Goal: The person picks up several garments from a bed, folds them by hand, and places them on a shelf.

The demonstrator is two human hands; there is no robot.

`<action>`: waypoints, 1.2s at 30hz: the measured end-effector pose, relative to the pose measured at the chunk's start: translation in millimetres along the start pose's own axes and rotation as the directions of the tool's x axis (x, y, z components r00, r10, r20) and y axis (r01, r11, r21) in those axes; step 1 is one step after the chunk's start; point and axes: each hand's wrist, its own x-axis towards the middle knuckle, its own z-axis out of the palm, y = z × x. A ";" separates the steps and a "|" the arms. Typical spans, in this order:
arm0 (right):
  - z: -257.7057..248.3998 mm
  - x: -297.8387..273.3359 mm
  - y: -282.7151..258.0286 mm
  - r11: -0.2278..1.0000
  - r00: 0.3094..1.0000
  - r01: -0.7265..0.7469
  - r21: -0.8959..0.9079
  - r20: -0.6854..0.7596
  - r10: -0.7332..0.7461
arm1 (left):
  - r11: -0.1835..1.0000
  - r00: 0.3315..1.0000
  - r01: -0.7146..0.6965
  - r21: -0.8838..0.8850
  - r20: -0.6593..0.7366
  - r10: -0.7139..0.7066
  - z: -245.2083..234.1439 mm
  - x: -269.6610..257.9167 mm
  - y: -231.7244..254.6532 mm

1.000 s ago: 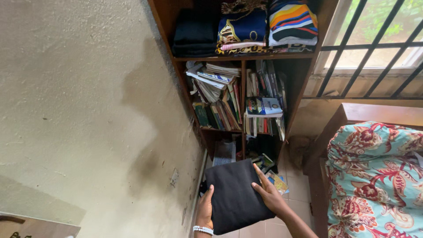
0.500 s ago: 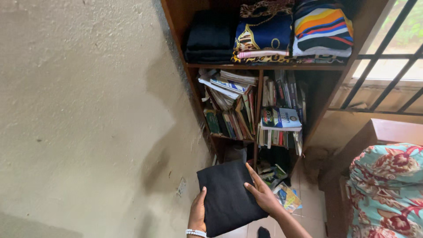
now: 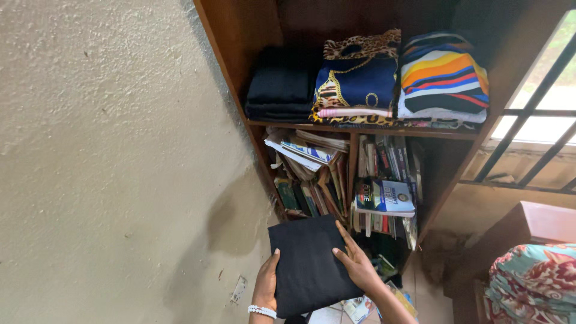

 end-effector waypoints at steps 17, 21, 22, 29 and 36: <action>-42.7 56.3 -69.7 0.989 0.990 0.138 -0.048 -0.024 -0.140 | 0.994 0.993 -0.057 -0.088 0.100 0.066 93.2 1.2 99.2; -42.3 74.2 -107.3 0.975 0.981 0.193 -0.111 0.003 -0.194 | 0.978 0.971 -0.209 0.019 0.120 0.206 100.2 6.8 139.5; -42.4 79.0 -116.2 0.974 0.981 0.193 -0.115 0.000 -0.194 | 0.978 0.971 -0.208 0.016 0.124 0.204 101.7 9.5 149.3; -41.5 127.5 -174.3 0.906 0.914 0.406 -0.116 0.031 -0.406 | 0.950 0.914 -0.312 -0.005 0.271 0.302 123.5 36.8 234.6; -36.1 196.8 -231.1 0.827 0.849 0.517 -0.220 0.012 -0.527 | 0.904 0.851 -0.424 0.051 0.364 0.379 148.0 88.9 331.3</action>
